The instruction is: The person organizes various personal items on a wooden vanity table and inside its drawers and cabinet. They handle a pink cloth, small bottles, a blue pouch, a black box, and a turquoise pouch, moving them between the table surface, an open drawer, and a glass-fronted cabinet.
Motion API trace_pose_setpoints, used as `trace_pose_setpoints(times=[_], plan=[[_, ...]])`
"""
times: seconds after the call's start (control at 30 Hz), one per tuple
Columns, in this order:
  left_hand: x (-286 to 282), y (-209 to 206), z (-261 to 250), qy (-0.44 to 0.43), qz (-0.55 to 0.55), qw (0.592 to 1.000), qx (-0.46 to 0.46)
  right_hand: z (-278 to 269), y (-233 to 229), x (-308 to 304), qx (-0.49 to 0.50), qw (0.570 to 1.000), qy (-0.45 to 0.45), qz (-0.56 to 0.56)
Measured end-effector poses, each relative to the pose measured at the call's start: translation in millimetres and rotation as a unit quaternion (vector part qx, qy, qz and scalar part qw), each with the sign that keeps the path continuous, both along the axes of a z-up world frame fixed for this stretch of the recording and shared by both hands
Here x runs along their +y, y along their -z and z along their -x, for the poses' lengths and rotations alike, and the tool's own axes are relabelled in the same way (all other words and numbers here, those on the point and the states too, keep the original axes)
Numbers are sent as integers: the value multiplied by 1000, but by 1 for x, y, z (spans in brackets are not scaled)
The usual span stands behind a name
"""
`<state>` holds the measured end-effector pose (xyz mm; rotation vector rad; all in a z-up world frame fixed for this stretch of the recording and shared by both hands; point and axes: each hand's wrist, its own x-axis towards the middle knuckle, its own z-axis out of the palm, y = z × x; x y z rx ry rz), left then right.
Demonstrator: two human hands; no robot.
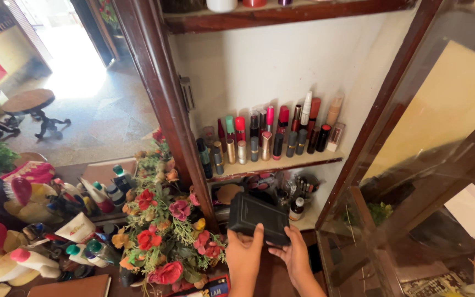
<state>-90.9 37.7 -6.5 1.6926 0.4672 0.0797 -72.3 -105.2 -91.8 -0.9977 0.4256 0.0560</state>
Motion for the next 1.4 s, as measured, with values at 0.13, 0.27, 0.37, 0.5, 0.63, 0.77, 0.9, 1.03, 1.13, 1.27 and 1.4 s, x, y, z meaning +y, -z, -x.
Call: trace_pose_setpoints(times=[0.13,0.27,0.37,0.5,0.63,0.77,0.9,1.03,1.13,1.27,1.4], plan=[[3,18,1,-1,111,994,8,8,-5,-5,31,999,16,33],[6,42,-5,-12,198,980,2,-5,16,-15,111,992,12,61],[8,52,-12,29,163,980,-113,-21,36,-26,131,988,23,81],[13,42,-18,68,113,971,-199,-25,45,-24,-129,972,38,190],[19,11,-14,44,111,985,-125,-3,7,-16,-282,885,-30,370],[22,-15,-3,31,53,986,-153,22,-46,-4,-275,842,-82,457],[27,-34,15,77,82,965,-235,34,-76,6,-216,847,-91,476],[39,-59,29,80,-84,977,-177,43,-95,19,-242,839,-63,483],[48,-74,37,106,-101,972,-187,55,-113,34,-234,865,-40,443],[58,-82,42,143,-91,967,-188,61,-150,49,-240,884,-46,398],[66,-83,39,137,-15,975,-175,71,-185,62,-264,863,-39,429]])
